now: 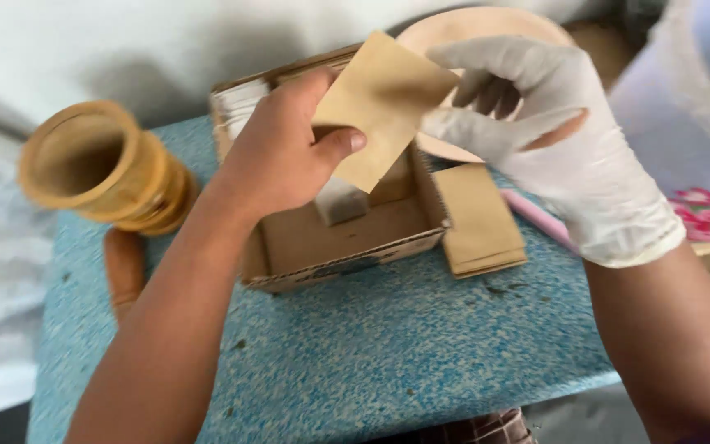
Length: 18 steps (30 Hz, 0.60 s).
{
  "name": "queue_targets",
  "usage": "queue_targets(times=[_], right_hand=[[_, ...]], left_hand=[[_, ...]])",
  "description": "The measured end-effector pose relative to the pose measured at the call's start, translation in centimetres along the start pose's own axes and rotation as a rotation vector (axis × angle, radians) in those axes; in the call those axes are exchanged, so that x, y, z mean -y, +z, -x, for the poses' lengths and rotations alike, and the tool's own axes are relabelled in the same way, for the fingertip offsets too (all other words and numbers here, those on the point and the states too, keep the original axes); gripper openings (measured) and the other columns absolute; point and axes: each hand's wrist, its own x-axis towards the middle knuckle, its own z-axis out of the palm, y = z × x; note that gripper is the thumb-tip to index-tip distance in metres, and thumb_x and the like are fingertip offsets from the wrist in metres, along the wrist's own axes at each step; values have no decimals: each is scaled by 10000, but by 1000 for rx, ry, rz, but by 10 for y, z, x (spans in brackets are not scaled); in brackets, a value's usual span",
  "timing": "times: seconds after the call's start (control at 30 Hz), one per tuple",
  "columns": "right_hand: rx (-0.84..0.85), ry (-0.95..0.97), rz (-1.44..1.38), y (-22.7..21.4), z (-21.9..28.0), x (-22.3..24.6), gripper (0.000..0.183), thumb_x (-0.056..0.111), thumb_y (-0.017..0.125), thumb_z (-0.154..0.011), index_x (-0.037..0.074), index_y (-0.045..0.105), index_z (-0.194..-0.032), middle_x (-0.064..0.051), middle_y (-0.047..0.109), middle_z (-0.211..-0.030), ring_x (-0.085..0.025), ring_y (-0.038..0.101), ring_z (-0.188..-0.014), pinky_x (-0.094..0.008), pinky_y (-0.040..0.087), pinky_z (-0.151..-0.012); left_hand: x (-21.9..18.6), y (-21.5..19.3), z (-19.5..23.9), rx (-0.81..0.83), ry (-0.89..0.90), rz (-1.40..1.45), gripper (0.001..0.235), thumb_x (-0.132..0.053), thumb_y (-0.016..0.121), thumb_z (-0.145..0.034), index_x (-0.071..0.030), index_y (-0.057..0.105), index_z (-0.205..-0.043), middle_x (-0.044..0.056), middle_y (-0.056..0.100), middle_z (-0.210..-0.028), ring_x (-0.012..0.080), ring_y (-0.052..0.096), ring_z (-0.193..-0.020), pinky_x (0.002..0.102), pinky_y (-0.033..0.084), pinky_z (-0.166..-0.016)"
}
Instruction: Packaging individual tea bags into paper envelopes and sealing them with a heat sealer
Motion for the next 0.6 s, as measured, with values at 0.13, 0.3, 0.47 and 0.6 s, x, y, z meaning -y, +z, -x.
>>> queue_targets(times=[0.13,0.3,0.47,0.6], right_hand=[[78,-106,-101,49,-30,-4,231,75,780,-942,95,731,-1167,16,551,-788,-54,424,-668,-195,346,-573],[137,-176,-106,79,-49,4,35,87,764,-916,110,750,-938,-49,605,-1032,-121,617,-889,-206,485,-727],[120,-52,-378,100,-51,3,255,-49,645,-871,46,669,-1107,-63,719,-937,-104,677,-820,-199,579,-740],[7,-6,-418,109,-54,-11,360,13,731,-843,75,657,-1190,-92,748,-887,-89,686,-779,-202,578,-719]], left_hand=[[13,-30,31,5,-84,52,438,-173,641,-891,-101,556,-1315,48,720,-1153,203,672,-1023,370,488,-779],[17,-56,45,144,-415,-14,235,-241,647,-870,-155,596,-1083,-10,708,-1070,151,669,-967,346,453,-741],[46,-33,45,-82,-161,-223,624,-385,777,-776,-156,440,-1248,69,619,-1105,290,569,-998,445,379,-820],[46,-8,52,-314,72,-596,1392,-834,952,-580,-194,206,-1566,144,384,-1399,363,418,-1257,511,301,-1068]])
